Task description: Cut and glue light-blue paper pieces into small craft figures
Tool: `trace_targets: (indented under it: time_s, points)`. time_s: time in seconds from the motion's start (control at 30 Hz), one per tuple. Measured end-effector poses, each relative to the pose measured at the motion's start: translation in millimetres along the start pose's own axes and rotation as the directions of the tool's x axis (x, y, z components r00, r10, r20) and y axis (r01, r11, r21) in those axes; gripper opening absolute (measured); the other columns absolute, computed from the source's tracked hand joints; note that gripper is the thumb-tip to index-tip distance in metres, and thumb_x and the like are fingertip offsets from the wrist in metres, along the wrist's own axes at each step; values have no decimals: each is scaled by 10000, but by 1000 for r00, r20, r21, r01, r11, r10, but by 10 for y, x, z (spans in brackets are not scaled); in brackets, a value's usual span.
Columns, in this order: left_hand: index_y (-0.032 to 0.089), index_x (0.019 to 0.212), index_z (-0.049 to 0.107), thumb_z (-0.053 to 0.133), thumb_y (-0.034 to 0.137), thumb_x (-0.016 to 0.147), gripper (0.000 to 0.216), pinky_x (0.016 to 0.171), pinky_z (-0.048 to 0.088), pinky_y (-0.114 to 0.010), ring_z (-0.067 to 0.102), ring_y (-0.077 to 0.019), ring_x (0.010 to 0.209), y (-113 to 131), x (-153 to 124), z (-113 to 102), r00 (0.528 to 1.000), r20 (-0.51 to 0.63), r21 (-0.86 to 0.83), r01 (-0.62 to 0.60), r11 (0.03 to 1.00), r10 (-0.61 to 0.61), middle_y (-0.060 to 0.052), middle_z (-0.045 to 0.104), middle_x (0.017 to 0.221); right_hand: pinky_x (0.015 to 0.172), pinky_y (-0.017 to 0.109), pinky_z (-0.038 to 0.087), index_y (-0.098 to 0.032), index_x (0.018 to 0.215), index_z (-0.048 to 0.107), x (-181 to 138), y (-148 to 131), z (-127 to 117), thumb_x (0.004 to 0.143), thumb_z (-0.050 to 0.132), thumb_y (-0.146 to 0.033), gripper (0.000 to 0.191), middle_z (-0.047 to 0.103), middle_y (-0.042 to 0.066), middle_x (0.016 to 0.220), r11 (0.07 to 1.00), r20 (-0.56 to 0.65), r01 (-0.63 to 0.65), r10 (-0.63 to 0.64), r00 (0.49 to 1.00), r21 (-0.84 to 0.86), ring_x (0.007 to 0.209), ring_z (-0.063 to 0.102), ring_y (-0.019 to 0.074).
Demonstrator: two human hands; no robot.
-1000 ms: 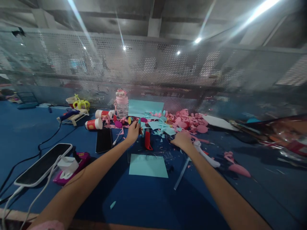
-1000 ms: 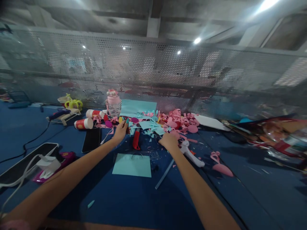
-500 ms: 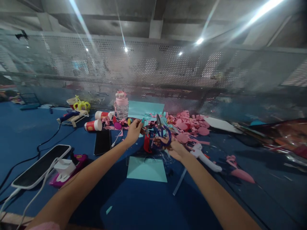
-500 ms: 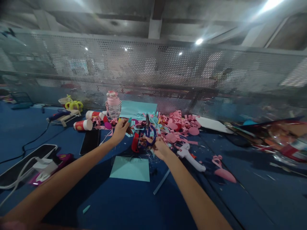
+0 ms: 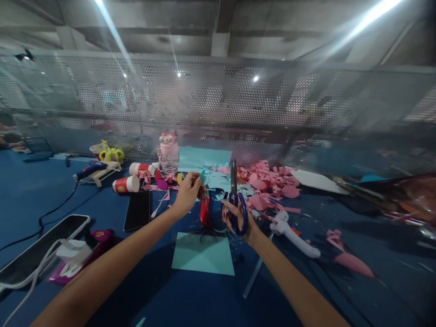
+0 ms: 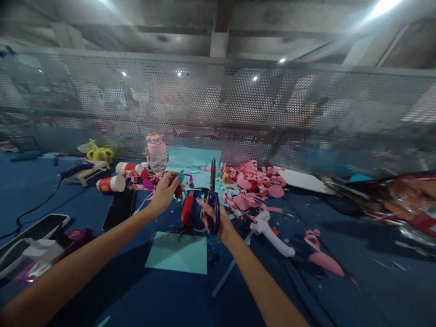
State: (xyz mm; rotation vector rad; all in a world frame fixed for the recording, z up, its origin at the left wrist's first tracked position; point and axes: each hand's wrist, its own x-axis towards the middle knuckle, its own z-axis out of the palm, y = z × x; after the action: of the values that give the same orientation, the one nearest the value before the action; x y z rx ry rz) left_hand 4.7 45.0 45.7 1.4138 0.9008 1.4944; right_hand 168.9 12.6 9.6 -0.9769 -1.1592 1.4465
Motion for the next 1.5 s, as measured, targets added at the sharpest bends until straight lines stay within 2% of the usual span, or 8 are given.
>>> trace_targets:
  time_s: [0.1, 0.27, 0.43, 0.77, 1.0, 1.27, 1.5]
  points:
    - [175, 858, 406, 483, 370, 796, 219, 363, 354, -165, 486, -62, 345, 25, -46, 44, 1000, 1, -37, -6, 999, 6, 79, 520, 506, 230, 172, 283, -192, 704, 451, -63, 51, 61, 618, 602, -590, 435, 466, -76, 417, 992, -33, 39, -43, 999, -123, 247, 376, 60]
    - [182, 881, 388, 486, 391, 798, 245, 407, 416, -187, 522, -75, 394, 61, -125, 102, 998, -37, -102, -44, 994, 41, 67, 544, 546, 325, 184, 363, -183, 831, 466, -233, 96, 173, 614, 447, -745, 603, 431, -70, 485, 962, 94, 178, -162, 982, -208, 352, 415, 64]
    - [175, 886, 401, 511, 395, 787, 265, 413, 435, -197, 520, -76, 392, 81, -157, 116, 997, -39, -81, -69, 994, 66, 63, 533, 538, 344, 182, 351, -177, 847, 472, -290, 93, 206, 616, 448, -748, 616, 425, -55, 544, 935, 235, 248, -189, 953, -252, 386, 377, 51]
    - [182, 883, 395, 503, 389, 796, 249, 414, 435, -194, 511, -75, 401, 36, -164, 114, 995, -24, -31, -96, 995, 95, 66, 517, 531, 365, 192, 332, -196, 808, 416, -318, -22, 234, 632, 416, -752, 584, 391, -65, 537, 913, 219, 222, -152, 964, -342, 396, 358, 55]
    - [182, 893, 390, 508, 403, 792, 270, 412, 431, -186, 512, -73, 408, 40, -172, 105, 995, -19, -26, -103, 994, 102, 64, 516, 535, 398, 200, 367, -176, 938, 473, -308, -60, 217, 723, 397, -677, 551, 427, -52, 560, 883, 204, 210, -133, 970, -419, 424, 395, 69]
    - [184, 988, 391, 490, 401, 805, 301, 434, 435, -185, 516, -71, 433, 20, -166, 89, 992, -25, 22, -123, 992, 124, 56, 525, 569, 404, 213, 374, -183, 946, 477, -306, -85, 187, 667, 429, -714, 602, 419, -43, 580, 909, 219, 200, -125, 968, -366, 451, 387, 82]
    - [179, 990, 403, 493, 394, 805, 298, 431, 412, -176, 494, -63, 423, 15, -169, 81, 988, -25, 38, -149, 988, 150, 58, 511, 553, 484, 235, 371, -205, 823, 494, -341, -128, 201, 668, 394, -733, 559, 472, 2, 665, 898, 297, 292, -196, 935, -328, 537, 403, 108]
